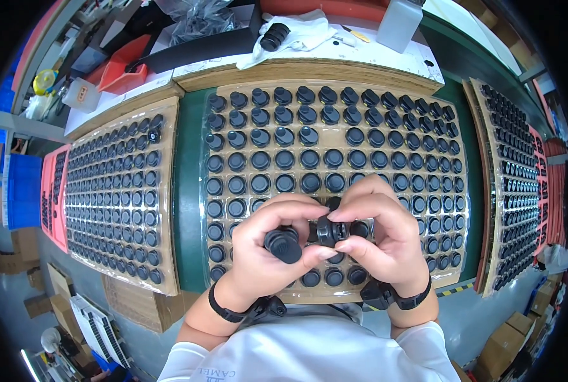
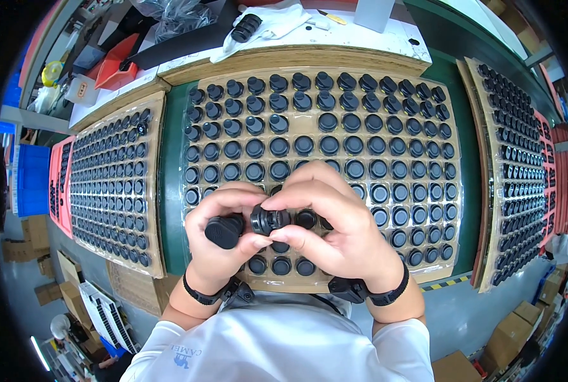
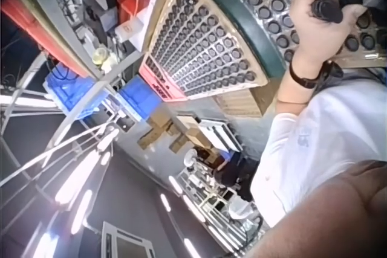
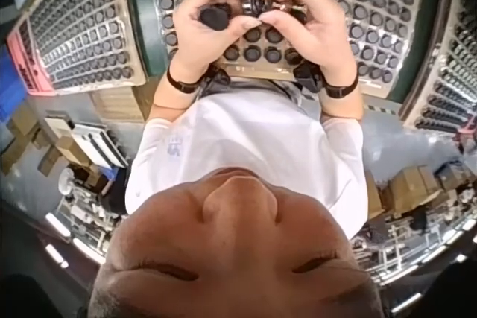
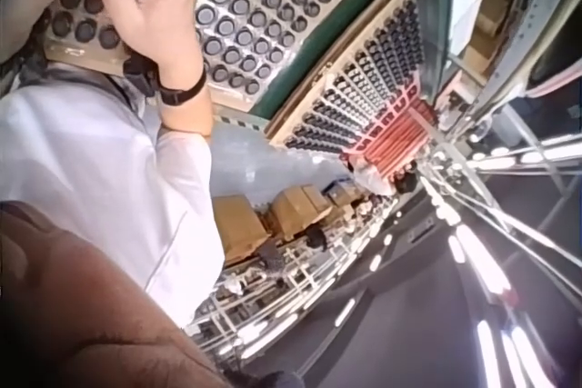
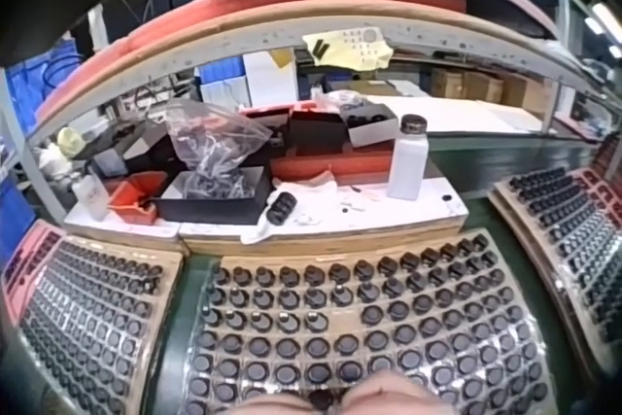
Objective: The person picks up a black component and a small cap from a tray, presses them together, and rotates the assembled unit. They then place the finished part back into the tray and repeat the process.
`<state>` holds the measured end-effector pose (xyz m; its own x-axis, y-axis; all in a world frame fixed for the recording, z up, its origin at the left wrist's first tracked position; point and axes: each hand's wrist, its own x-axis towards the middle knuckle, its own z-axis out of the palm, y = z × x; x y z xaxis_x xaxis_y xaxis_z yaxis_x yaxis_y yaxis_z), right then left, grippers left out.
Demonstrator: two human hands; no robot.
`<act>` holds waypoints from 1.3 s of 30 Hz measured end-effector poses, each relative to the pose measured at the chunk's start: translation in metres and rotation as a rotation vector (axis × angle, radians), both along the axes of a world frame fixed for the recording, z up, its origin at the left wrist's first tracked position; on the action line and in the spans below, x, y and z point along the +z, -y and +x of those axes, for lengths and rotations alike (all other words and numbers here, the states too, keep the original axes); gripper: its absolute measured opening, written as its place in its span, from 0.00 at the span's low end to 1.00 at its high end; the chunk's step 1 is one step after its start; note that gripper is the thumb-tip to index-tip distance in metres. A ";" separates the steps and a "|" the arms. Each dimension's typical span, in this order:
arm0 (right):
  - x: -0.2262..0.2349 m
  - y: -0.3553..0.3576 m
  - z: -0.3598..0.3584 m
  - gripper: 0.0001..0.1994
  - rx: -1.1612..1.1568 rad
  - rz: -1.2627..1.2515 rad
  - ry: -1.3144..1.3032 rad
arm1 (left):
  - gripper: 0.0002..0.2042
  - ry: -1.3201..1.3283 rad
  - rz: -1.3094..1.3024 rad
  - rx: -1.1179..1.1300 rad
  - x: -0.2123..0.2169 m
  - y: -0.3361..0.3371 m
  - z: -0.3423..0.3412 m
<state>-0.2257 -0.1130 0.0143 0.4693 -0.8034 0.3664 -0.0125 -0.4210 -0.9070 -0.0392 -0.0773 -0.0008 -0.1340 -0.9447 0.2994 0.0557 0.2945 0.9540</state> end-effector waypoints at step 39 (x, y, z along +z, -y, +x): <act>0.016 0.047 0.022 0.07 0.198 0.272 -0.332 | 0.20 -0.482 0.619 -0.137 -0.018 0.010 -0.006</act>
